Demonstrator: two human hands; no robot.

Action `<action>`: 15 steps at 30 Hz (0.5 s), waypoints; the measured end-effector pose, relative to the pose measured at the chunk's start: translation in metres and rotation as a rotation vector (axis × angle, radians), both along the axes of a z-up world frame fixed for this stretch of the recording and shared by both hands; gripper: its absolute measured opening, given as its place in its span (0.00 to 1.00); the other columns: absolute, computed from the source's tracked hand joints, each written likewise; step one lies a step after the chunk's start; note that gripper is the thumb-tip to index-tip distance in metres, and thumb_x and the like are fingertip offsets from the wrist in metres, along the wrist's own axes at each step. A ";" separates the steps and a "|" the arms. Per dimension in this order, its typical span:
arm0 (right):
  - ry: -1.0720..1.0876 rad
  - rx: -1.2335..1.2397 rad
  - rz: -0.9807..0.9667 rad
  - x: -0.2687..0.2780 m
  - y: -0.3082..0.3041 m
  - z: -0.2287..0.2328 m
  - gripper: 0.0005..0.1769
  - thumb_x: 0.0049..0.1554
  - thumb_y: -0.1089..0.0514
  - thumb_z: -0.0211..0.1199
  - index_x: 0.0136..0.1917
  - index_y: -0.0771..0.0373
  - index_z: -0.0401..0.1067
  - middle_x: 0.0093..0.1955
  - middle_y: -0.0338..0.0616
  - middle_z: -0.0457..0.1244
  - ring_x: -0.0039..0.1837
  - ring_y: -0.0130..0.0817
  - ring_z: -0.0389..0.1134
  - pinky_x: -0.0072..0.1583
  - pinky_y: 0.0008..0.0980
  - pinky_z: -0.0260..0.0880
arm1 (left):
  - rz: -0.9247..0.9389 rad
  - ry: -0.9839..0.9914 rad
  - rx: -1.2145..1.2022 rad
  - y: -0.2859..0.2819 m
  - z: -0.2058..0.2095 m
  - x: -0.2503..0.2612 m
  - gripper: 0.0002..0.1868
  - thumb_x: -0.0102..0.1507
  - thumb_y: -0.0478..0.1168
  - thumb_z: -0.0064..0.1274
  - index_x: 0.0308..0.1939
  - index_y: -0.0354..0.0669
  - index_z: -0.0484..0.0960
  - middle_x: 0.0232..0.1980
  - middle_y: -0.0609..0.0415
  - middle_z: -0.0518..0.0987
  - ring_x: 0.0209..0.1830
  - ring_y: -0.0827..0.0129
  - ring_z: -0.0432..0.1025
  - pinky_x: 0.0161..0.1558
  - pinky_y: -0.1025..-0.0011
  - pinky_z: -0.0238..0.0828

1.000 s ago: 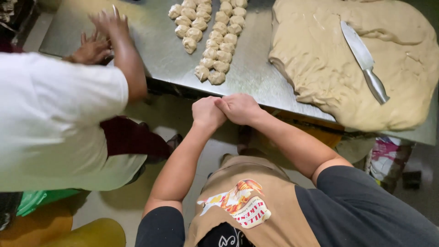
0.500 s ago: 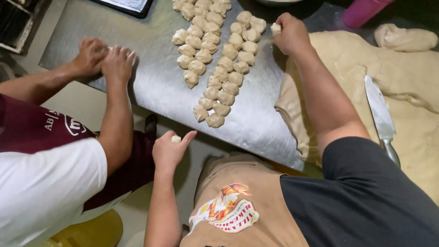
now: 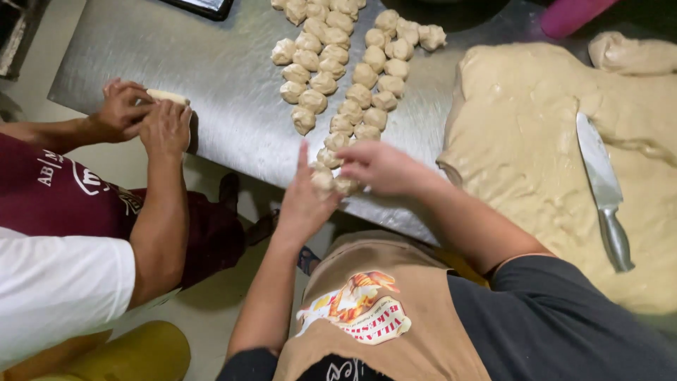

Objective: The person is portioning a large mass of dough into small, uniform balls by cutting and rolling them on a metal table.

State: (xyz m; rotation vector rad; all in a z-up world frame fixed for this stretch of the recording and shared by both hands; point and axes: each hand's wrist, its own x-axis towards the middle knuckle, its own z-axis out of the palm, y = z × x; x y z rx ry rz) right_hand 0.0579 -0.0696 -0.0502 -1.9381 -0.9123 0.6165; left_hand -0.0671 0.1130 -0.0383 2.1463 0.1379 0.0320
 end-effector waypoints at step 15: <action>-0.483 -0.419 -0.631 -0.083 0.024 -0.017 0.35 0.66 0.26 0.37 0.46 0.56 0.70 0.42 0.54 0.65 0.50 0.62 0.70 0.49 0.60 0.69 | -0.273 -0.103 0.421 -0.029 -0.071 0.049 0.17 0.60 0.51 0.39 0.33 0.51 0.83 0.33 0.52 0.84 0.42 0.49 0.81 0.45 0.49 0.78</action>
